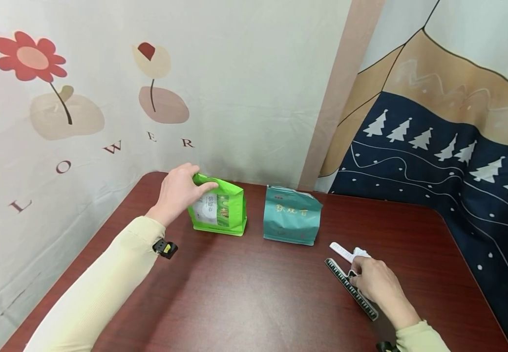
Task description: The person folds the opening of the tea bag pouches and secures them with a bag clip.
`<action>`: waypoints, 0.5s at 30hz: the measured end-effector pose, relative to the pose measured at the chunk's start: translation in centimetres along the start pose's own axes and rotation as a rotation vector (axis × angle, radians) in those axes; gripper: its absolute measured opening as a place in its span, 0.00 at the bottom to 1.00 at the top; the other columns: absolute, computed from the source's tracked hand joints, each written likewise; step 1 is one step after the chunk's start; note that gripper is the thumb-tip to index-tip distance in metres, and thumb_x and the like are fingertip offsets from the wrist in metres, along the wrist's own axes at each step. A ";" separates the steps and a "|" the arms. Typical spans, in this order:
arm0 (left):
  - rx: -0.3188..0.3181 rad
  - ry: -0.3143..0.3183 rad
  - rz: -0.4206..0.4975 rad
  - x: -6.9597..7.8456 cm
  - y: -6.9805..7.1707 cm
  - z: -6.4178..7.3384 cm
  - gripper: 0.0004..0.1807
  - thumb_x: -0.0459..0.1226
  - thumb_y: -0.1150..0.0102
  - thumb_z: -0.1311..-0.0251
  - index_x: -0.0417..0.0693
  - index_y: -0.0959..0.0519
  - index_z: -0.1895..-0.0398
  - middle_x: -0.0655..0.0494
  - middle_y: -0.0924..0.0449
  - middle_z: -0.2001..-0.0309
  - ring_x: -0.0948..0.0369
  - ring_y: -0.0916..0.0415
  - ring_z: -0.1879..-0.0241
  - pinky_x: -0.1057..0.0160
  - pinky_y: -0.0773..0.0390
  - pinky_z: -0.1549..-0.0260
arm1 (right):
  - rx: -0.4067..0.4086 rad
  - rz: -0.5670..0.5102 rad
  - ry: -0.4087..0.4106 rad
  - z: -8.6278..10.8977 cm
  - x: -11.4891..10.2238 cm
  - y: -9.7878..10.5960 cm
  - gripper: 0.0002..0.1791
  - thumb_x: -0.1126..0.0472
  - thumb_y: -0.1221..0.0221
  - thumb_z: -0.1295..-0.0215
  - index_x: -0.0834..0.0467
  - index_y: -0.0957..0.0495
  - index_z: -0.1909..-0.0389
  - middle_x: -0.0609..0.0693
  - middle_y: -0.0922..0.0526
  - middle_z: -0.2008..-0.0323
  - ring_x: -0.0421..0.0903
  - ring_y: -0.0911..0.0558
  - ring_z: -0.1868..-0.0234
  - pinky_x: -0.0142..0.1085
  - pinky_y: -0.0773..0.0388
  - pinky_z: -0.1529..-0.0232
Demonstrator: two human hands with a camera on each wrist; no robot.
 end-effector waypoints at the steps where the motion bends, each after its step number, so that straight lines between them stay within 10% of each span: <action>1: -0.001 0.001 -0.002 0.0 0.0 0.0 0.25 0.55 0.25 0.44 0.47 0.27 0.75 0.52 0.30 0.72 0.53 0.27 0.69 0.52 0.24 0.73 | -0.003 -0.007 0.005 0.0 -0.1 0.0 0.13 0.65 0.28 0.45 0.52 0.25 0.74 0.45 0.27 0.78 0.45 0.31 0.75 0.40 0.36 0.74; 15: -0.007 0.001 0.001 0.0 0.0 -0.1 0.24 0.55 0.25 0.44 0.46 0.24 0.73 0.52 0.29 0.71 0.53 0.28 0.69 0.52 0.25 0.72 | 0.007 -0.057 0.048 0.3 -1.7 0.3 0.14 0.66 0.29 0.46 0.49 0.24 0.76 0.42 0.29 0.80 0.43 0.32 0.75 0.38 0.38 0.75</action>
Point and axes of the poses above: each hand's wrist, its own z-axis away from the middle knuckle, its own y-axis out of the back of the hand, x = y × z, the point moved 8 cm from there along -z, towards the middle knuckle
